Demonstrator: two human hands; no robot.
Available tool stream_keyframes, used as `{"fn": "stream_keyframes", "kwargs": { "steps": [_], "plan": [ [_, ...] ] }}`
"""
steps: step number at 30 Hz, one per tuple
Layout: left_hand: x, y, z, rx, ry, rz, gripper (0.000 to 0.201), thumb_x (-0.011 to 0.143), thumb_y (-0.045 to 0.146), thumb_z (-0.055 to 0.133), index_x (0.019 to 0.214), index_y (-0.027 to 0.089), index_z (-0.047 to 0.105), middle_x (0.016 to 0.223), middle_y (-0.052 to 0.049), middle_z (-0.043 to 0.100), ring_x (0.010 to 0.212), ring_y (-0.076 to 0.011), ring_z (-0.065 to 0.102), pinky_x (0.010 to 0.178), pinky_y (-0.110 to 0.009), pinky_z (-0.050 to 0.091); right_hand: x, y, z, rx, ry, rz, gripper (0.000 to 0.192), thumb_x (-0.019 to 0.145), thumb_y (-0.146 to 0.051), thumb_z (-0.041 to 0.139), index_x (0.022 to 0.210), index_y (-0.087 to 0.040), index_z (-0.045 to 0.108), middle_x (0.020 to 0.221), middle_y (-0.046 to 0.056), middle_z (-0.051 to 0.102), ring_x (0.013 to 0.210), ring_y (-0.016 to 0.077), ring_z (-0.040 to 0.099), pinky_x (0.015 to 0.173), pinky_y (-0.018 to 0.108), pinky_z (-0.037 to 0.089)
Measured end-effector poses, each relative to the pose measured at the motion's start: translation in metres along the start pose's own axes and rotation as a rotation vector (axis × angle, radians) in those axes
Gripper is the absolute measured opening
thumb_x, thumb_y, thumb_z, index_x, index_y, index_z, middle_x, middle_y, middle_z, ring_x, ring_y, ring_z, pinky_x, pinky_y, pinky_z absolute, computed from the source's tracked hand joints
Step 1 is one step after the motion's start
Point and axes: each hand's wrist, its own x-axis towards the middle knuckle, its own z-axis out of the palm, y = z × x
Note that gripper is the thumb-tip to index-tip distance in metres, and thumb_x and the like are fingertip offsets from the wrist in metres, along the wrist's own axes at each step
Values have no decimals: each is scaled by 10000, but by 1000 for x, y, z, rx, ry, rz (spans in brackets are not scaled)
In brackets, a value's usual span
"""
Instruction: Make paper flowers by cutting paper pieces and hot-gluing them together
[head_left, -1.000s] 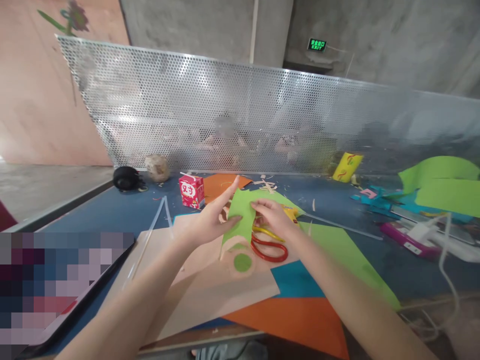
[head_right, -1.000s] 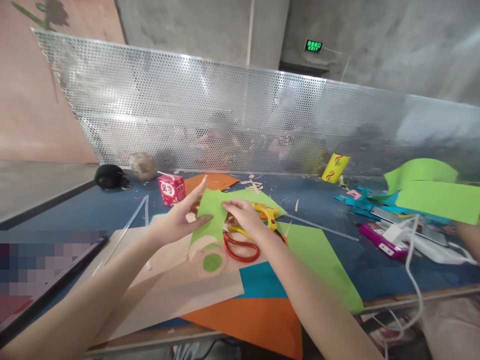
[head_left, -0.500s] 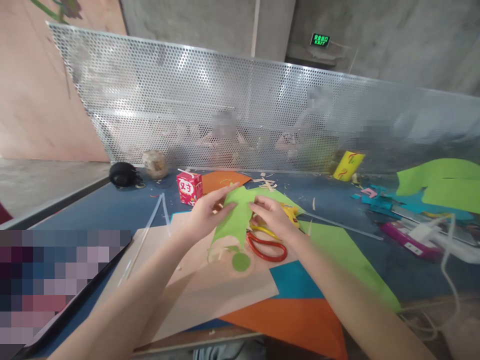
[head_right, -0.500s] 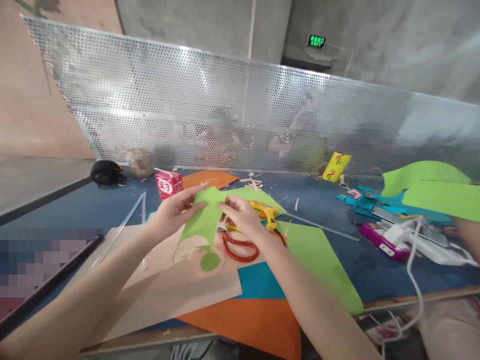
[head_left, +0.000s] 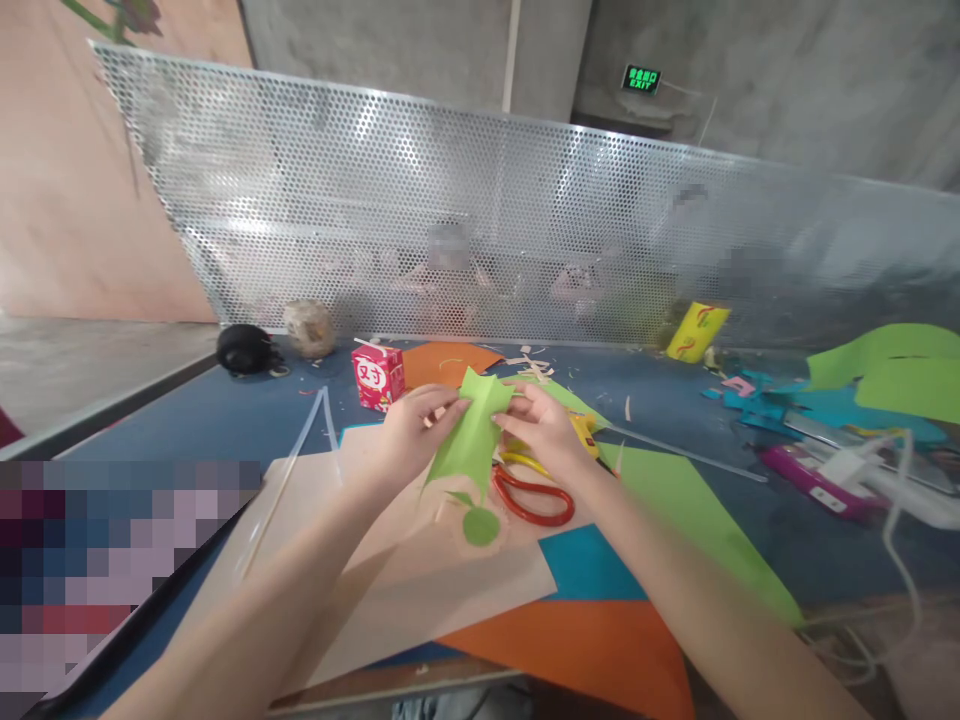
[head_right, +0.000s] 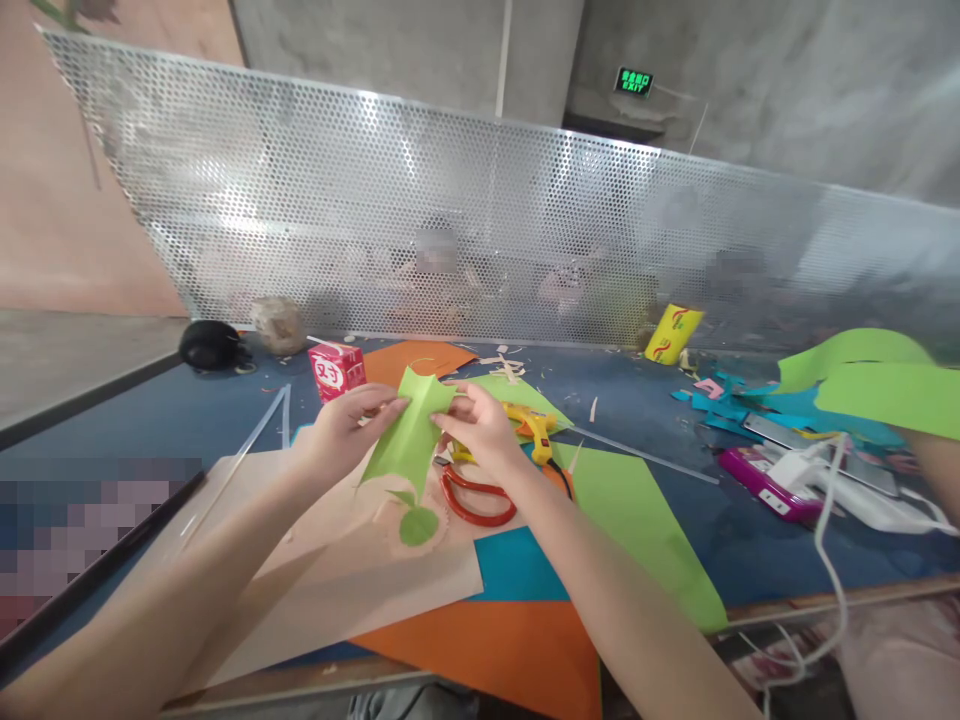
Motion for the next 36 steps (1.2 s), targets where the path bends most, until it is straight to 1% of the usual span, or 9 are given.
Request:
{"fn": "stream_keyframes", "kwargs": {
  "steps": [3,6,10,14,17,22,24,29,36],
  "plan": [
    [-2,1,4,77,145,97,315,795,276,509,1096,183,520,1021,-81,571,890,-184,528,773,-321,442,-1,-2,3,6,15,-5,306,626,-250,682,886,-225,521,776,-7,634,674,142,612,562,276,530],
    [-3,3,5,115,163,155,255,816,259,473,1046,183,552,1007,-84,572,952,-193,517,840,-346,421,-1,-3,6,34,29,-3,319,603,-257,697,864,-231,517,778,-8,625,690,149,609,581,298,548],
    [-6,8,4,123,77,177,240,834,282,427,929,207,634,1029,-83,570,980,-211,525,866,-370,412,-3,-4,9,20,83,38,359,566,-281,717,849,-234,501,719,-19,594,640,151,595,516,292,544],
    [-8,15,6,-66,-111,89,282,820,373,450,892,179,641,970,-81,609,823,-179,571,668,-273,467,-6,-4,10,-11,100,56,409,566,-291,715,893,-237,475,728,-14,572,629,163,596,522,306,539],
    [-6,18,7,-162,-121,8,254,775,384,519,846,184,658,913,-58,635,771,-166,566,601,-240,446,-6,-5,9,-80,60,27,334,623,-285,673,877,-231,463,777,3,560,626,151,587,535,304,538],
    [-2,14,5,-375,-175,-204,276,785,324,489,965,193,652,837,-30,662,745,-175,584,642,-277,464,0,-8,2,-180,143,-78,320,653,-312,650,894,-234,454,909,28,509,729,146,551,463,228,498],
    [-3,11,5,-447,-209,-228,278,764,330,514,956,187,657,856,-29,665,771,-183,592,669,-284,472,1,-9,-1,-248,109,-81,271,687,-332,621,908,-230,502,935,39,527,756,149,550,487,224,486],
    [-6,13,7,-476,-290,-243,225,753,347,524,785,170,660,739,-20,656,676,-166,602,570,-247,460,-3,-11,-3,-316,81,-91,109,718,-318,601,733,-213,577,691,-5,574,515,113,527,506,258,449],
    [-6,19,2,-473,-421,-327,253,770,397,503,664,175,566,515,23,587,476,-133,593,420,-200,355,-7,-11,2,-310,61,-47,145,762,-364,554,774,-222,576,574,-29,528,451,116,515,470,255,431]
  ]
}}
